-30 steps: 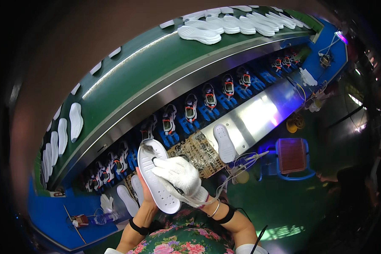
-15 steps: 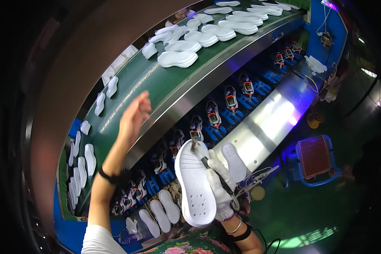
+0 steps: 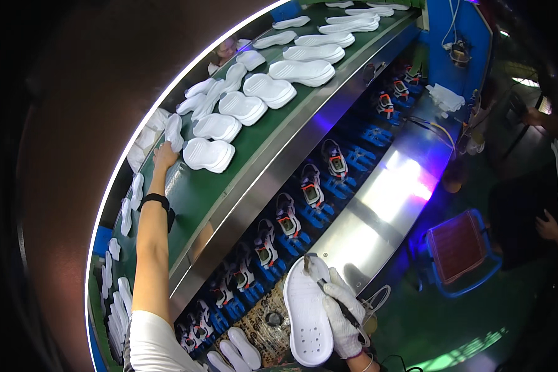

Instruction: Apply adhesive to the interior surface of shoe soles using a brush.

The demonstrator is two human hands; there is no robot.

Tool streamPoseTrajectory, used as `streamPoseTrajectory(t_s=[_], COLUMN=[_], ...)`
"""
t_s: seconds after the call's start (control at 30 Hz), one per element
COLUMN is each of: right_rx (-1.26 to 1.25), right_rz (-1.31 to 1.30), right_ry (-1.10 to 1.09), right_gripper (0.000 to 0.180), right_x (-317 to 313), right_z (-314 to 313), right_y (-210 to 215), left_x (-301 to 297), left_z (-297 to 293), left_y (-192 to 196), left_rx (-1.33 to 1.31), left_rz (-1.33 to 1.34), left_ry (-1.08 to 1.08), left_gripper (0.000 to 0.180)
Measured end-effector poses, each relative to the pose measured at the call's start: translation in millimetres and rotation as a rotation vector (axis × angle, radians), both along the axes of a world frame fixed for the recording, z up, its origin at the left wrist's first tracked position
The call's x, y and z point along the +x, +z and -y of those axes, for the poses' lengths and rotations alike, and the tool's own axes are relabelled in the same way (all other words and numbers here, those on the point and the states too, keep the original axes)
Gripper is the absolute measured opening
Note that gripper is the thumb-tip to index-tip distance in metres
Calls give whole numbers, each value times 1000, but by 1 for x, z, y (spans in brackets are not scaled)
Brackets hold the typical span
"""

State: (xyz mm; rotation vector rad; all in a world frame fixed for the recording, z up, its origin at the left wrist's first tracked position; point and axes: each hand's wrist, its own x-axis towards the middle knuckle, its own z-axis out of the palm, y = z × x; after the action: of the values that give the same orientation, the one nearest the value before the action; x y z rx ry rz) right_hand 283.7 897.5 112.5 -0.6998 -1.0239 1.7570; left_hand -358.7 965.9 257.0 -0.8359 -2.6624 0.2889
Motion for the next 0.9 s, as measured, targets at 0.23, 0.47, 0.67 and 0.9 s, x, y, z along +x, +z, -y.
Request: streamPoseTrajectory(t_s=[0.23,0.47,0.67,0.9], right_rx=[-6,-55,-80,-79], right_rz=[-76,-114,-176,-186], right_ry=[108,219,219,200], right_gripper=[24,25,27,26], right_x=[-22,-16,-12,-6], right_z=[2,22,22,25], right_y=[5,18,22,26], left_x=[140,232,258,258], left_z=[106,86,-2,20], left_y=[47,71,18,27], left_rx=[233,331,274,-20], left_rz=[626,861,464,259], left_ry=[-421,-624,-840,-689], left_gripper=[20,42,50,37])
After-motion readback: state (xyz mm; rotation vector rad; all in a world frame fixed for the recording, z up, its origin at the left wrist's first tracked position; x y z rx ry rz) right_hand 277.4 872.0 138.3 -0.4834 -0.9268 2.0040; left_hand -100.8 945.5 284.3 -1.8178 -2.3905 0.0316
